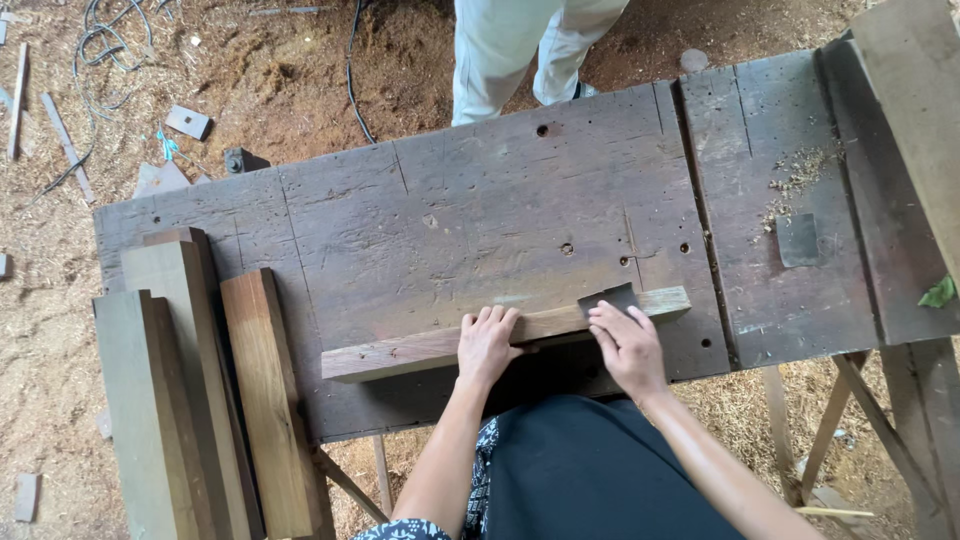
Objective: The person sands the surface and edges of wooden planks using a piece of sandpaper on a wooden workbench.
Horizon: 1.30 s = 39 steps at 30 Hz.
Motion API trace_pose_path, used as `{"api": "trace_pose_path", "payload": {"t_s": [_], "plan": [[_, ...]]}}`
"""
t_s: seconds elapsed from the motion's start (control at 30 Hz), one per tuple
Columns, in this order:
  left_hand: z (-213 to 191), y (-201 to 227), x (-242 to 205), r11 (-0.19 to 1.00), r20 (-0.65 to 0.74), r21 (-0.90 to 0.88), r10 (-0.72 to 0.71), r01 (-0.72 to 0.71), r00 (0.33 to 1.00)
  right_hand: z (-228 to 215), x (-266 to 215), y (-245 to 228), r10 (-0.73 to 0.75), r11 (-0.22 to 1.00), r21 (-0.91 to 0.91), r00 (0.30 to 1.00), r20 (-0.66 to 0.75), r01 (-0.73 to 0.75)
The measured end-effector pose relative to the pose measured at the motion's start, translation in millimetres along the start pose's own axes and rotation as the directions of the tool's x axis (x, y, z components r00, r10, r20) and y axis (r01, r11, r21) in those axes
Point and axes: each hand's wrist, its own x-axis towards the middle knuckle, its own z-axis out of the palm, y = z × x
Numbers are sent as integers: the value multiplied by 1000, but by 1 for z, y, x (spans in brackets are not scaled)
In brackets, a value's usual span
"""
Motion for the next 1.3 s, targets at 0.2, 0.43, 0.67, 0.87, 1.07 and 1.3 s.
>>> {"api": "trace_pose_path", "payload": {"t_s": [0.2,0.43,0.67,0.87,1.07,1.3], "plan": [[17,25,1,997,-78,-53,60,-64,995,-25,4,-11,-151,988,57,982,116,145],[27,49,7,997,-15,80,4,-3,1000,-15,-9,18,-70,998,-10,996,-47,69],[17,29,-11,988,-26,122,-96,98,995,-8,-7,2,-121,992,48,992,22,120],[35,10,-24,996,-30,84,-13,16,999,8,-10,-37,-240,969,95,964,117,229],[23,-14,-21,995,-32,44,94,-92,995,30,-20,-72,-105,993,57,993,48,102],[-13,-43,-24,988,-83,-8,152,-154,985,39,-7,-75,80,989,-113,981,-176,-100]]}}
